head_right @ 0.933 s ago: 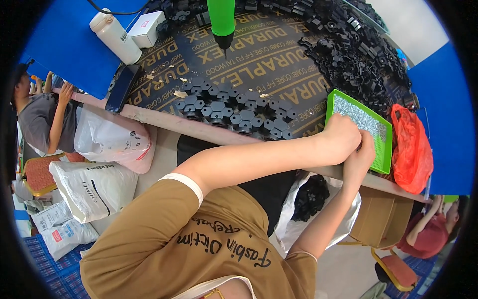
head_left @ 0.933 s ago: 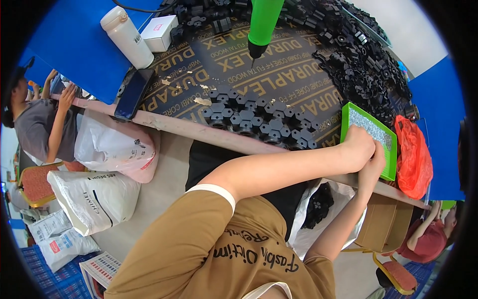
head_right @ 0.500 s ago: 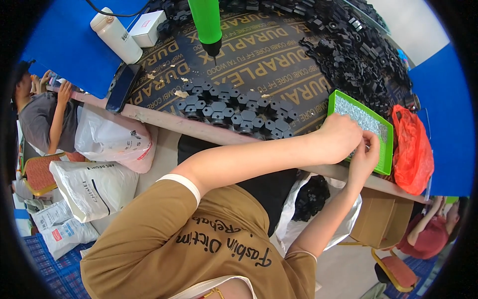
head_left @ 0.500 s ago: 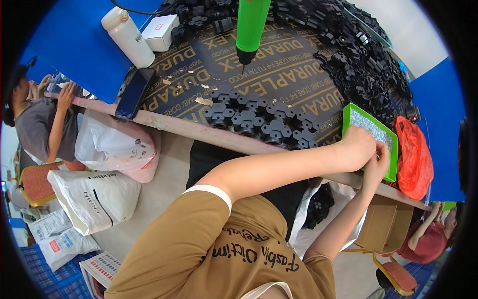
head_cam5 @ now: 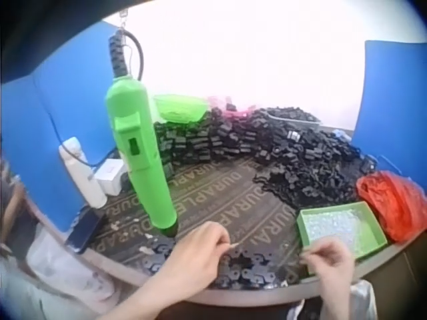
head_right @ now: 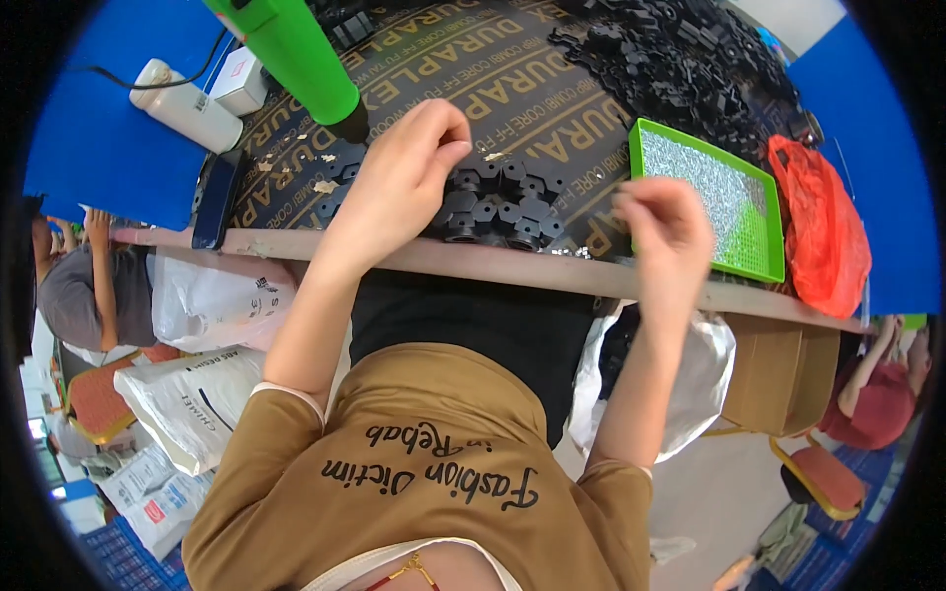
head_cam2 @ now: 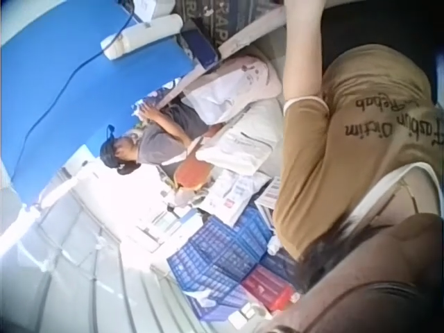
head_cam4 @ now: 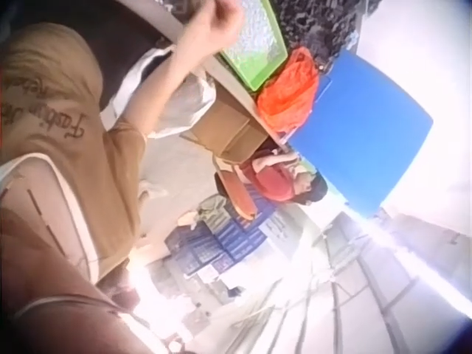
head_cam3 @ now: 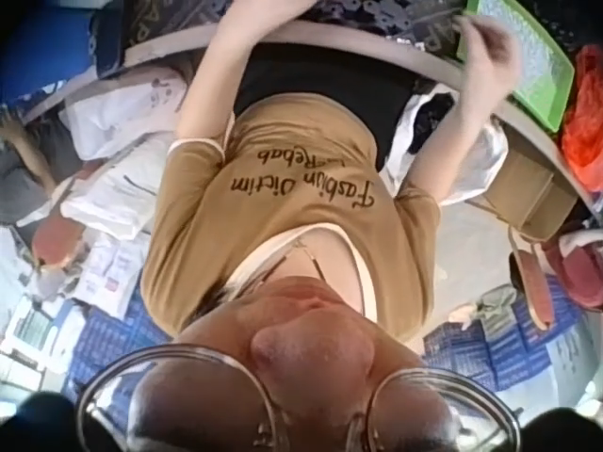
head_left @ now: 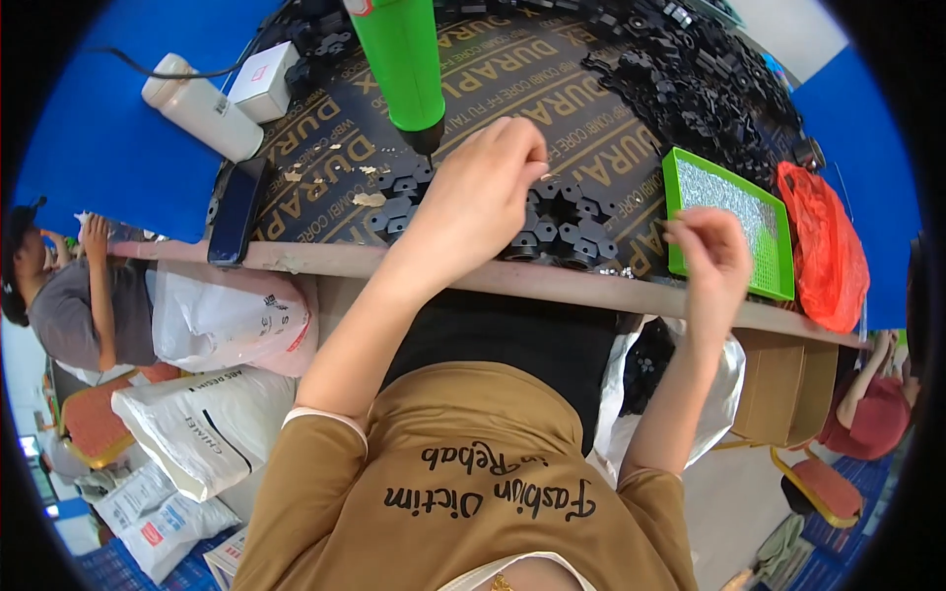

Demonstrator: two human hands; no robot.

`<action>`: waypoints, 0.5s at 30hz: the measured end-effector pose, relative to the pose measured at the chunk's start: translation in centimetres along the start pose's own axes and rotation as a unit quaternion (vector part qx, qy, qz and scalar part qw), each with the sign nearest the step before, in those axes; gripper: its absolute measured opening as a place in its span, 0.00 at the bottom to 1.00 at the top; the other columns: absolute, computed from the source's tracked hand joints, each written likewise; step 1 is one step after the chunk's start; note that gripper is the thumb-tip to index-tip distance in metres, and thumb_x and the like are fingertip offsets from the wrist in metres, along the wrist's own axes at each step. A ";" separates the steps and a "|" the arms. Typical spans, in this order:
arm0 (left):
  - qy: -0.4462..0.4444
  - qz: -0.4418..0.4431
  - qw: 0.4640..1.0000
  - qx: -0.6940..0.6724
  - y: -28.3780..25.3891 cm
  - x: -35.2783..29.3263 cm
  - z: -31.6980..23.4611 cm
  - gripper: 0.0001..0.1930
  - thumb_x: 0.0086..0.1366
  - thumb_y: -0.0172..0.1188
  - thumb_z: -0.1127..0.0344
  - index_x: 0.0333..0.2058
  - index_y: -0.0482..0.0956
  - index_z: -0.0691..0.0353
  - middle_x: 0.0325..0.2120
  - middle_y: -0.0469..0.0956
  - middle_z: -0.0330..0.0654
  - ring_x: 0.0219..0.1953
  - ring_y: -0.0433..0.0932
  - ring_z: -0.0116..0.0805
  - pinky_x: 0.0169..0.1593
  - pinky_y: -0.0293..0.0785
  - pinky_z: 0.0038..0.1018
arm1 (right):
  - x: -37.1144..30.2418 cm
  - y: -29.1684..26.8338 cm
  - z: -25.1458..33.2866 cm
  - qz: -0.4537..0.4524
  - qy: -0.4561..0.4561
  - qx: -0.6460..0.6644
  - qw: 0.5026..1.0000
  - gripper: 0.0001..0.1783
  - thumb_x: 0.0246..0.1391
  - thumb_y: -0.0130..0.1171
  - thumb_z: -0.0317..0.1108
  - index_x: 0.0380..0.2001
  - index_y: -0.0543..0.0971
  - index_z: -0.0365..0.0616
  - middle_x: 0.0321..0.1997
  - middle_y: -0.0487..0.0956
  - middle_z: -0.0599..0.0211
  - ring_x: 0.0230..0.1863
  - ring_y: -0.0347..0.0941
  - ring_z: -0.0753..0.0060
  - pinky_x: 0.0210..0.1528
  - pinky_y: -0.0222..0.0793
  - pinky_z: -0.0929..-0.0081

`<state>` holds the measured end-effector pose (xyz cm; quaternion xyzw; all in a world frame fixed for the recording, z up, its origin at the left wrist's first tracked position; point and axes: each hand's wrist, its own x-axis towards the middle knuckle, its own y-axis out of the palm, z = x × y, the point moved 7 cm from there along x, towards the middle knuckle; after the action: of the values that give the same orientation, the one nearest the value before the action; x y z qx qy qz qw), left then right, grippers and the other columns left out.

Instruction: Assembling small black plastic industrial components using an electric screwdriver.

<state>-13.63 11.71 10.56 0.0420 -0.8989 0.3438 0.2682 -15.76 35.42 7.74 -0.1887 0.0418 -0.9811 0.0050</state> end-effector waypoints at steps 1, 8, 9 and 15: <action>0.005 0.006 1.000 -0.004 0.3 0.0 0.3 0.04 0.60 0.53 0.74 0.33 0.67 0.65 0.28 0.69 0.48 0.32 0.70 0.48 0.37 0.67 0.34 | 0.0 1.6 -0.3 0.024 0.001 0.029 0.999 0.06 0.50 0.56 0.15 0.30 0.75 0.36 0.32 0.76 0.69 0.33 0.73 0.80 0.38 0.71 0.84; 0.016 0.044 0.998 0.038 2.6 0.7 1.5 0.04 0.59 0.56 0.72 0.29 0.71 0.64 0.27 0.73 0.46 0.36 0.72 0.47 0.41 0.68 0.37 | 1.0 4.0 -1.8 0.019 0.007 0.001 1.000 0.05 0.50 0.54 0.15 0.29 0.73 0.36 0.30 0.77 0.70 0.33 0.76 0.80 0.38 0.72 0.84; 0.030 0.039 0.998 0.046 2.8 0.9 1.3 0.04 0.59 0.56 0.72 0.29 0.71 0.65 0.26 0.73 0.46 0.35 0.72 0.47 0.40 0.67 0.37 | 1.0 4.1 -1.4 0.021 -0.016 -0.075 0.997 0.06 0.49 0.55 0.15 0.30 0.73 0.36 0.29 0.78 0.68 0.32 0.77 0.79 0.37 0.72 0.82; 0.057 0.050 0.994 0.075 4.0 1.2 1.2 0.04 0.58 0.57 0.71 0.28 0.72 0.65 0.25 0.74 0.45 0.34 0.71 0.47 0.41 0.68 0.37 | 0.6 5.1 -0.5 0.027 -0.107 -0.223 0.968 0.07 0.47 0.58 0.17 0.31 0.75 0.39 0.28 0.81 0.63 0.30 0.79 0.71 0.35 0.72 0.77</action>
<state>-16.26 14.12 8.06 -0.0025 -0.8550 0.4247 0.2976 -16.53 30.36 7.10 -0.2875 0.2642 -0.9206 -0.0068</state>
